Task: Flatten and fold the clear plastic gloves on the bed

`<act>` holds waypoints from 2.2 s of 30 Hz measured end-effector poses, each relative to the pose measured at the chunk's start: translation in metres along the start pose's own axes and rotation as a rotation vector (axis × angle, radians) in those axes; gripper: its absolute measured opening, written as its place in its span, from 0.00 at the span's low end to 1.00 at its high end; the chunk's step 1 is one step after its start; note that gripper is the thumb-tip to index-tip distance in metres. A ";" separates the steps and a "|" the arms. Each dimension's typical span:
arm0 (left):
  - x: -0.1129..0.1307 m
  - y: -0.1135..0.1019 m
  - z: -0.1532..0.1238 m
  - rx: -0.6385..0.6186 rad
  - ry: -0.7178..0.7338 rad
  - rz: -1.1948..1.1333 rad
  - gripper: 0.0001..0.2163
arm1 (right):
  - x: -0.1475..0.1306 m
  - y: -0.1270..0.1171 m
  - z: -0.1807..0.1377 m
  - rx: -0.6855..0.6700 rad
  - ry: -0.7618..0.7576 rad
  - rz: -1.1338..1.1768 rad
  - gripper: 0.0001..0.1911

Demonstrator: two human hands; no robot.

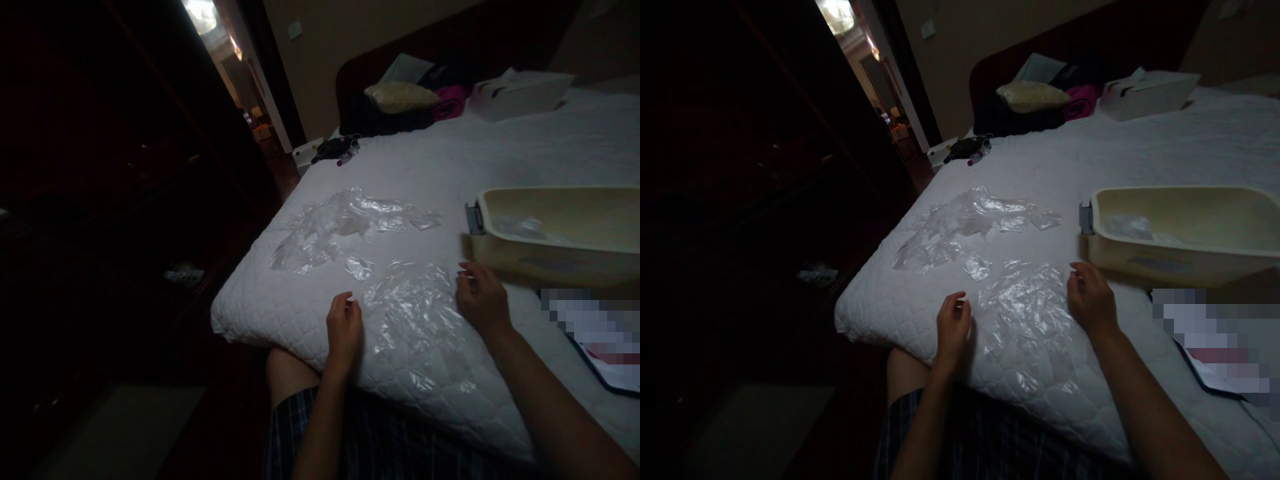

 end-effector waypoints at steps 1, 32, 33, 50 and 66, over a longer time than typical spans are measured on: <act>0.012 0.003 0.004 -0.048 0.117 0.068 0.09 | -0.003 0.000 -0.001 -0.019 -0.037 -0.003 0.20; 0.006 0.089 0.023 -0.397 0.731 0.750 0.25 | -0.003 0.005 -0.046 -0.311 -0.278 0.055 0.15; 0.007 0.088 0.023 -0.390 0.744 0.736 0.25 | 0.000 0.007 -0.047 -0.325 -0.263 0.064 0.15; 0.012 0.055 0.004 -0.282 1.001 0.335 0.15 | 0.030 0.011 -0.040 -0.482 0.172 0.318 0.18; 0.012 0.030 -0.012 -0.289 0.987 0.411 0.09 | 0.024 -0.004 -0.031 -0.389 0.422 0.256 0.18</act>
Point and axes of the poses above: each hand's wrist, its own z-axis towards the middle knuckle, its own y-axis out of the palm, x = y × z, the point moved 7 cm from there along z, towards the middle knuckle, and after that the axes turned 3 degrees about z, right-handed, at the moved point
